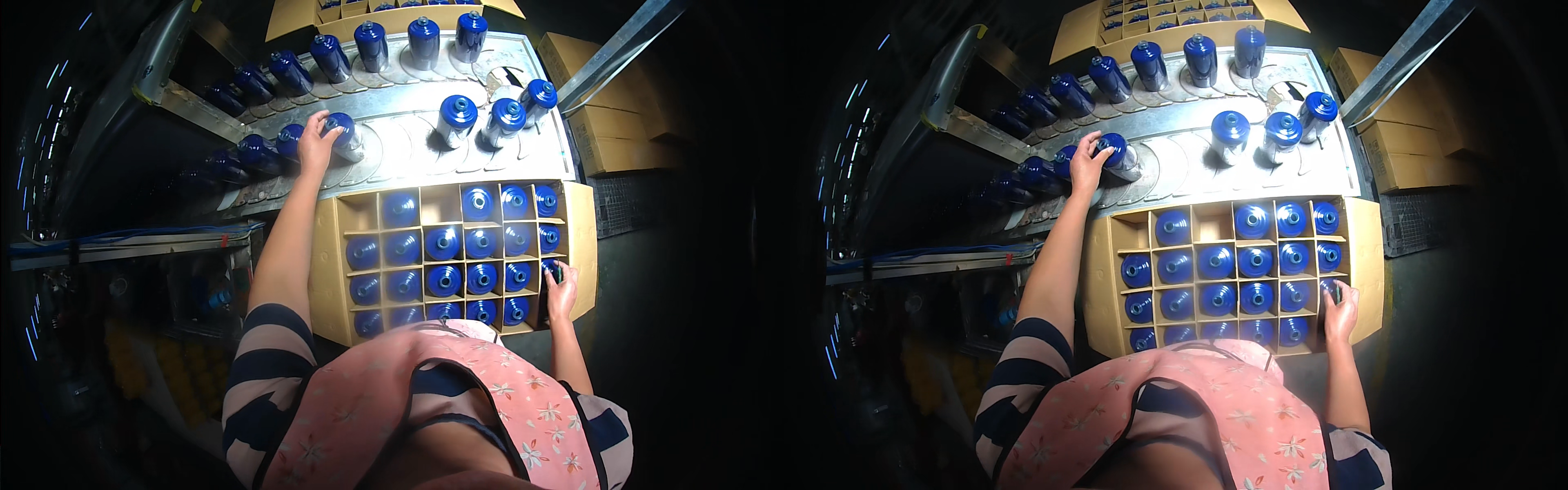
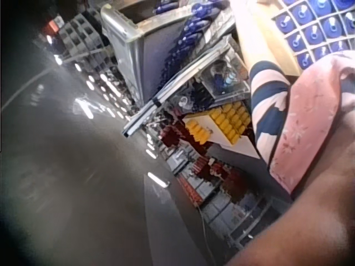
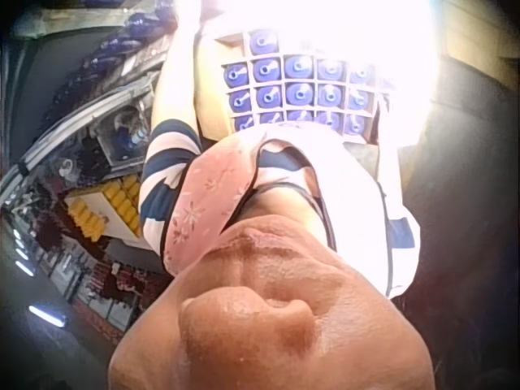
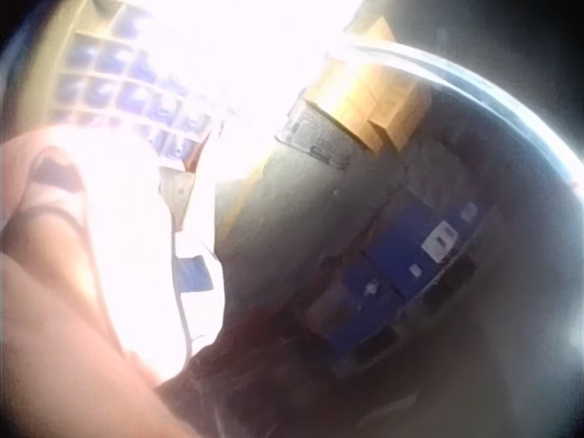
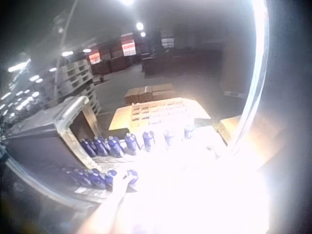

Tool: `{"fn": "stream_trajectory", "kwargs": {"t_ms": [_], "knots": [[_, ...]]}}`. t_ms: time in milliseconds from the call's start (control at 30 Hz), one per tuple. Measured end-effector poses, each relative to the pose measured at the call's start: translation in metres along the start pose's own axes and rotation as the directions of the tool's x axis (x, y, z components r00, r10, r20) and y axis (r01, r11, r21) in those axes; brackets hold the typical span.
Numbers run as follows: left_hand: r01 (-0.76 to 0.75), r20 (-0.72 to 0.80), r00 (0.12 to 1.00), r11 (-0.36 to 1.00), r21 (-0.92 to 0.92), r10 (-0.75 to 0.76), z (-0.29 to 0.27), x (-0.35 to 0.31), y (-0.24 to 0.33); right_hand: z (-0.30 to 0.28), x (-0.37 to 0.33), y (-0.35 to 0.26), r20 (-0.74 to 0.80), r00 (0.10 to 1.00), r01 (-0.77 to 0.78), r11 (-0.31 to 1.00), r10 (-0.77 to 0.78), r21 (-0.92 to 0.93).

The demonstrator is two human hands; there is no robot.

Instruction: The person places blue cans from a conveyor belt into a cardboard box with compartments. After filling the box, they close it and move it to a stack of boxes. They then return to the conveyor and continue placing cans into another box.

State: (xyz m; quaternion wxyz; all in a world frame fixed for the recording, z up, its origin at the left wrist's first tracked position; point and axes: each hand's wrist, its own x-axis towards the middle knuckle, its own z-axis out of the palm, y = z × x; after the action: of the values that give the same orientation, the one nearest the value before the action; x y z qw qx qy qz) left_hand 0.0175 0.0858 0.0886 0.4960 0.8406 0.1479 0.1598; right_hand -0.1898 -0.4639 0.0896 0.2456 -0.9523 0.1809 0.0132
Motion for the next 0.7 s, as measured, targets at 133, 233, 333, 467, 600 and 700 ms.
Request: {"fn": "stream_trajectory", "kwargs": {"t_ms": [133, 233, 333, 467, 600, 700], "knots": [[-0.228, -0.127, 0.966, 0.973, -0.014, 0.225, -0.025, -0.037, -0.005, 0.004, -0.01, 0.017, 0.16, 0.986, -0.055, 0.998, 0.051, 0.022], [-0.099, -0.104, 0.99, 0.995, -0.014, 0.097, -0.041, -0.087, -0.021, 0.017, 0.007, 0.029, 0.154, 0.985, -0.064, 0.996, 0.072, -0.055], [0.082, -0.079, 0.994, 0.993, 0.085, -0.075, -0.048, -0.149, -0.04, 0.015, 0.018, 0.029, 0.094, 0.987, -0.142, 0.984, 0.132, 0.111], [0.078, 0.098, 0.989, 0.962, 0.262, -0.107, -0.063, -0.212, -0.059, -0.05, 0.014, -0.017, 0.053, 0.998, -0.051, 0.915, 0.032, 0.4], [0.211, 0.126, 0.961, 0.947, 0.242, -0.247, -0.041, -0.235, -0.066, -0.148, 0.034, -0.11, -0.008, 0.961, 0.239, 0.818, -0.276, 0.523], [0.134, 0.06, 0.987, 0.966, 0.221, -0.15, -0.028, -0.238, -0.059, -0.161, 0.057, -0.179, -0.098, 0.904, 0.411, 0.782, -0.417, 0.469]]}}
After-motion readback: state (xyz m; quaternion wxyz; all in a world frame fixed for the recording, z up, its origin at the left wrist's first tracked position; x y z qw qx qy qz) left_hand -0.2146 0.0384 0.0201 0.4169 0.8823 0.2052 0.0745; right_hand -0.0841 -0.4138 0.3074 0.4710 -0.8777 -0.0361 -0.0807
